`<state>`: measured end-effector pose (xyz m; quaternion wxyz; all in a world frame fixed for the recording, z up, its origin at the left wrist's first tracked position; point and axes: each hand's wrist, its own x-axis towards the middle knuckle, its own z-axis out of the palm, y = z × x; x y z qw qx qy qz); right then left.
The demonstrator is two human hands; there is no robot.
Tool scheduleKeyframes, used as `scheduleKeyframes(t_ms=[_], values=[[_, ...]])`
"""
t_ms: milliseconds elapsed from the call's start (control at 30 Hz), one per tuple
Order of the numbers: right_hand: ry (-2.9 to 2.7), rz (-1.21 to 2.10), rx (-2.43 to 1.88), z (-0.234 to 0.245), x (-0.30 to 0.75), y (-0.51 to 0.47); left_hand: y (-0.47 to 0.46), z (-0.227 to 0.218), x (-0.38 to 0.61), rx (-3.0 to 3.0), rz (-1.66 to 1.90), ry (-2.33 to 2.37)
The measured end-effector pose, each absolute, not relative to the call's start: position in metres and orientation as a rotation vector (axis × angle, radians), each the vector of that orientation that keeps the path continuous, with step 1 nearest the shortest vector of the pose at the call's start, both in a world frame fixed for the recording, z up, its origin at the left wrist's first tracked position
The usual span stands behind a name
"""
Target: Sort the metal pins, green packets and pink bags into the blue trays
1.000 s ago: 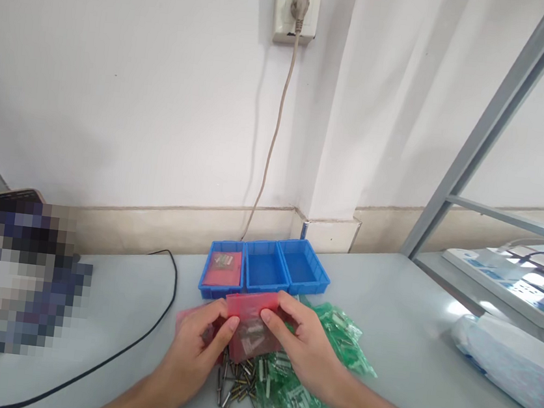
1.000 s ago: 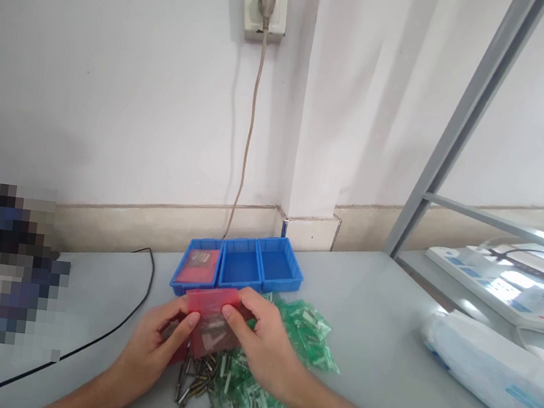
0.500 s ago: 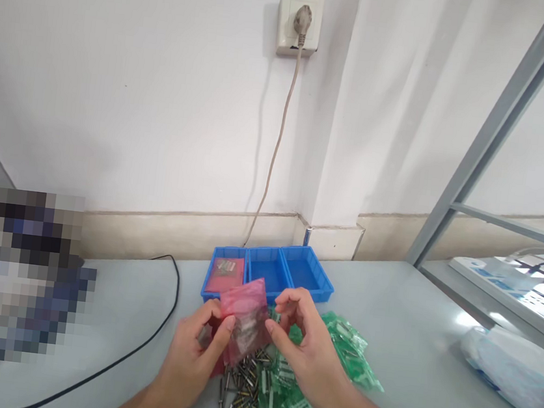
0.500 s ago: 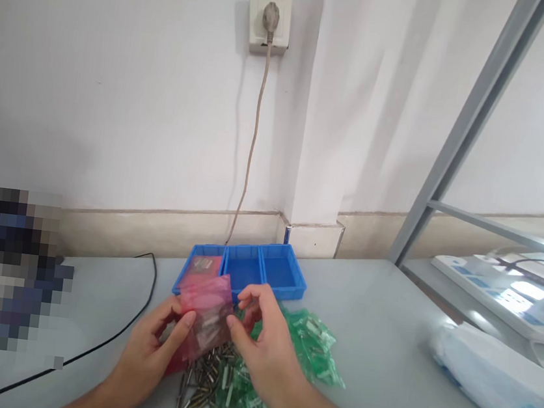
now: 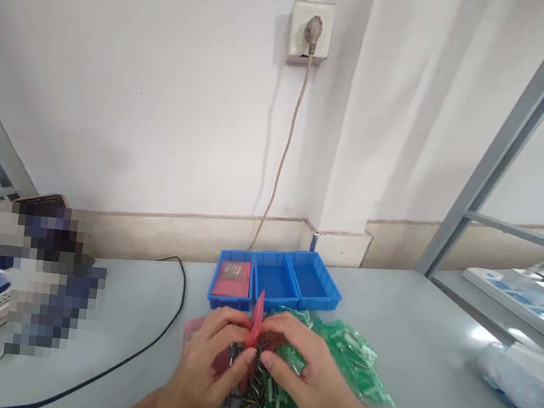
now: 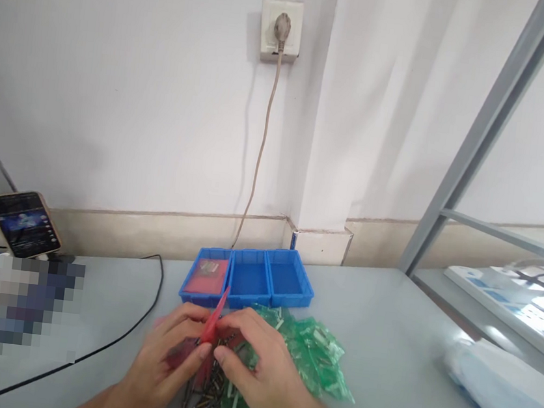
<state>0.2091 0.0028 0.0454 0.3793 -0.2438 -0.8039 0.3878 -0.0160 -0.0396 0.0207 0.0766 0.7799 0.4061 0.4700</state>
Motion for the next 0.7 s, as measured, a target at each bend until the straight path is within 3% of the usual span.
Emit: scheduleKeyframes(t_ms=[367, 700], values=[[-1.901, 1.125, -0.714, 0.043, 0.209, 0.008, -0.032, 0.012, -0.021, 2.726, 1.417, 1.097], [-1.579, 1.375, -0.689, 0.046, 0.206, 0.018, -0.028, 0.007, -0.026, 2.703, 1.367, 1.244]])
